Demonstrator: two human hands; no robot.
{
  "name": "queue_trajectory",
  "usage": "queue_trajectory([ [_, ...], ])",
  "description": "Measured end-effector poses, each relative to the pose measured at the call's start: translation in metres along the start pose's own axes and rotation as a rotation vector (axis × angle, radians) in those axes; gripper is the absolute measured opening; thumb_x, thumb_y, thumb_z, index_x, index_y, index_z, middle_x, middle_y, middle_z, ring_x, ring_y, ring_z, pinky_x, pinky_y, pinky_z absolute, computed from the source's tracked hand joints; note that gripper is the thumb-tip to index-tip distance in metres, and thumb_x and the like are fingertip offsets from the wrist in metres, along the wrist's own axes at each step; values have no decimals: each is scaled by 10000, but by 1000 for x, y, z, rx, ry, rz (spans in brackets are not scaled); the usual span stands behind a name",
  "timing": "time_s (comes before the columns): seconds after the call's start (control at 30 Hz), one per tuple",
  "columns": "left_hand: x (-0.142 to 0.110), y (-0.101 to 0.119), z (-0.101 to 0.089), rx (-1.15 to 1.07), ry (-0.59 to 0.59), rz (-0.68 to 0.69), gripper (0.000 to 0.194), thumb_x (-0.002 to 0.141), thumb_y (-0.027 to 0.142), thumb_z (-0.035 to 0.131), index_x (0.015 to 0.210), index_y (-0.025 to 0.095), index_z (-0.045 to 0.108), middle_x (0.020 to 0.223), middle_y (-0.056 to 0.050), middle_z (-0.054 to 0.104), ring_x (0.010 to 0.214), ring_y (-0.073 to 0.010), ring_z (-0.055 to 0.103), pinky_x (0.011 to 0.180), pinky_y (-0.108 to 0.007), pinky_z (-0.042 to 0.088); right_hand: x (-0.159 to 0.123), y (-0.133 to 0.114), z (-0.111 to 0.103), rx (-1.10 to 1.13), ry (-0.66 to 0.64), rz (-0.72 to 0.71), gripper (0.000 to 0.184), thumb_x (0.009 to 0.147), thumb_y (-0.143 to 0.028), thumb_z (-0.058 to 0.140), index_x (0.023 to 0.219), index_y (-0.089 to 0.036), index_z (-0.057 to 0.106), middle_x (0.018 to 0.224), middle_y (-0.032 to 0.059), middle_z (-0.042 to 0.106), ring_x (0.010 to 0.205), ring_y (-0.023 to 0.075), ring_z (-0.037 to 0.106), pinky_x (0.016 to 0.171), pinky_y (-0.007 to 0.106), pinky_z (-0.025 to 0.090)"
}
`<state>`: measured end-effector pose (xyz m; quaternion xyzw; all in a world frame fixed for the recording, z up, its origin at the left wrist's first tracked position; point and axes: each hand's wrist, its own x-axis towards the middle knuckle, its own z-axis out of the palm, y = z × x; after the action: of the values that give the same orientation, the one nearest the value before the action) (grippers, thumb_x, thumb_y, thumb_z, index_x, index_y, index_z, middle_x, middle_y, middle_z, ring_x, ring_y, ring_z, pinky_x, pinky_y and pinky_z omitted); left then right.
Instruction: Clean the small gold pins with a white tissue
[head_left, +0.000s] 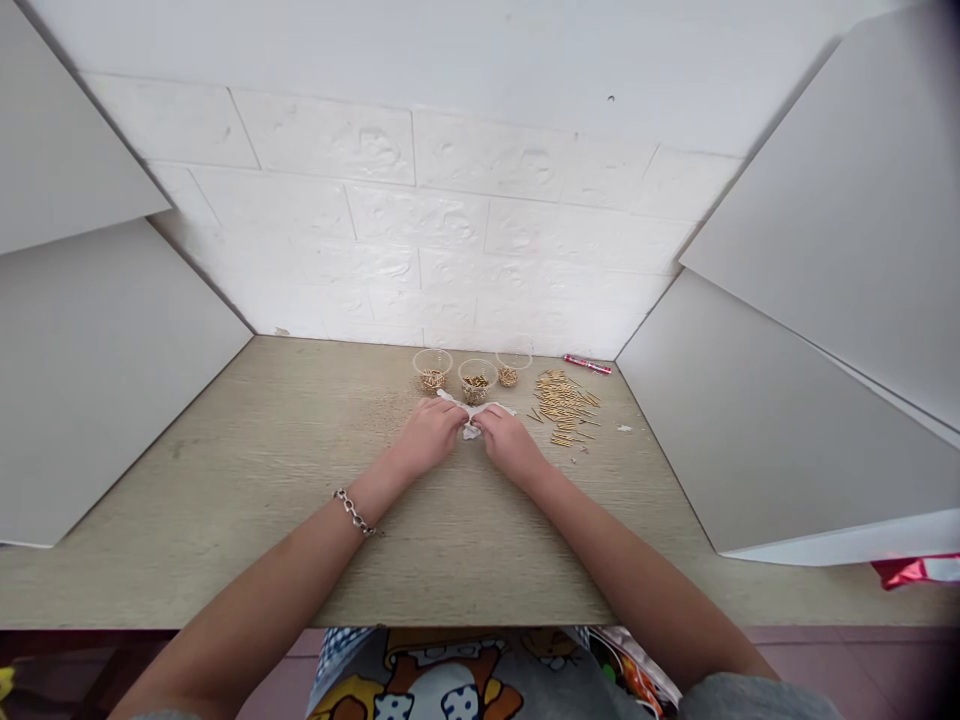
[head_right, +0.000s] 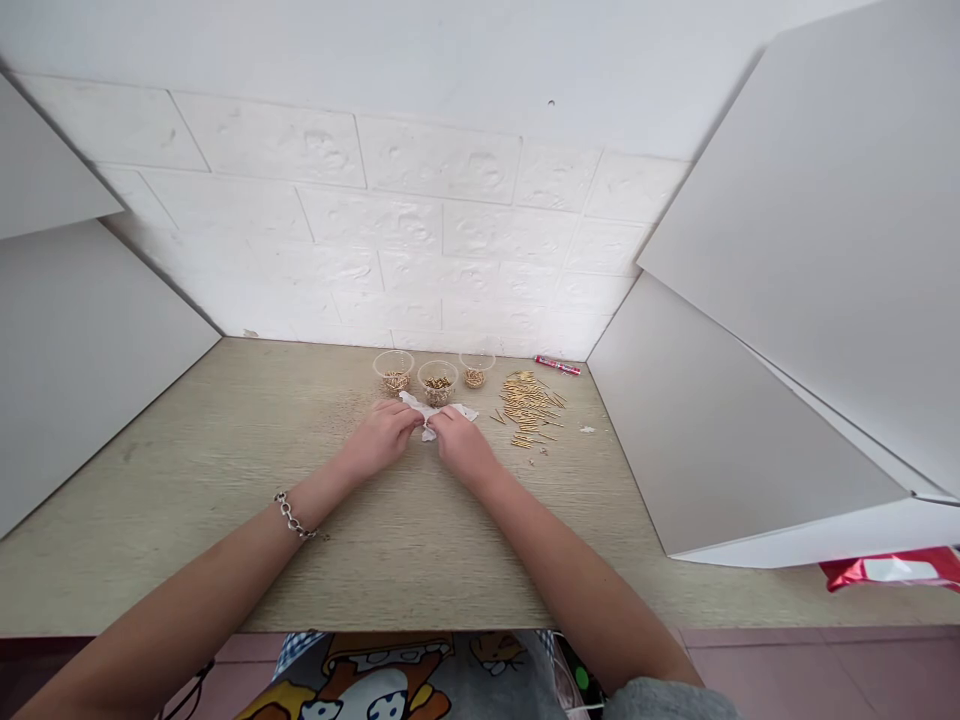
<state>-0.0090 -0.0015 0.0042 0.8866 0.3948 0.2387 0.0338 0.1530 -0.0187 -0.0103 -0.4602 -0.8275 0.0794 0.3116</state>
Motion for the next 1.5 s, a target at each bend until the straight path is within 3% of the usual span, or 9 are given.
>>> queue_trajectory([
  [0.4, 3, 1, 3, -232, 26, -171, 195, 803, 193, 413, 765, 158, 601, 753, -38, 617, 722, -143, 541, 693, -262, 412, 0, -5, 3, 87, 175, 84, 188, 830, -192, 416, 752, -175, 586, 737, 39, 571, 716, 138, 509, 676, 250, 386],
  [1.07, 4, 3, 1, -212, 20, -162, 205, 809, 192, 406, 735, 151, 592, 717, -36, 603, 699, -141, 531, 668, -252, 395, -1, -4, 3, 65, 163, 83, 187, 820, -189, 426, 730, -168, 589, 716, 40, 575, 700, 142, 508, 652, 248, 379],
  [1.5, 2, 3, 3, -200, 81, -122, 190, 817, 191, 413, 751, 149, 586, 738, -34, 609, 715, -137, 536, 679, -252, 407, -1, -4, 5, 82, 231, 85, 175, 815, -195, 443, 695, -165, 567, 687, 26, 567, 682, 130, 502, 647, 236, 375],
])
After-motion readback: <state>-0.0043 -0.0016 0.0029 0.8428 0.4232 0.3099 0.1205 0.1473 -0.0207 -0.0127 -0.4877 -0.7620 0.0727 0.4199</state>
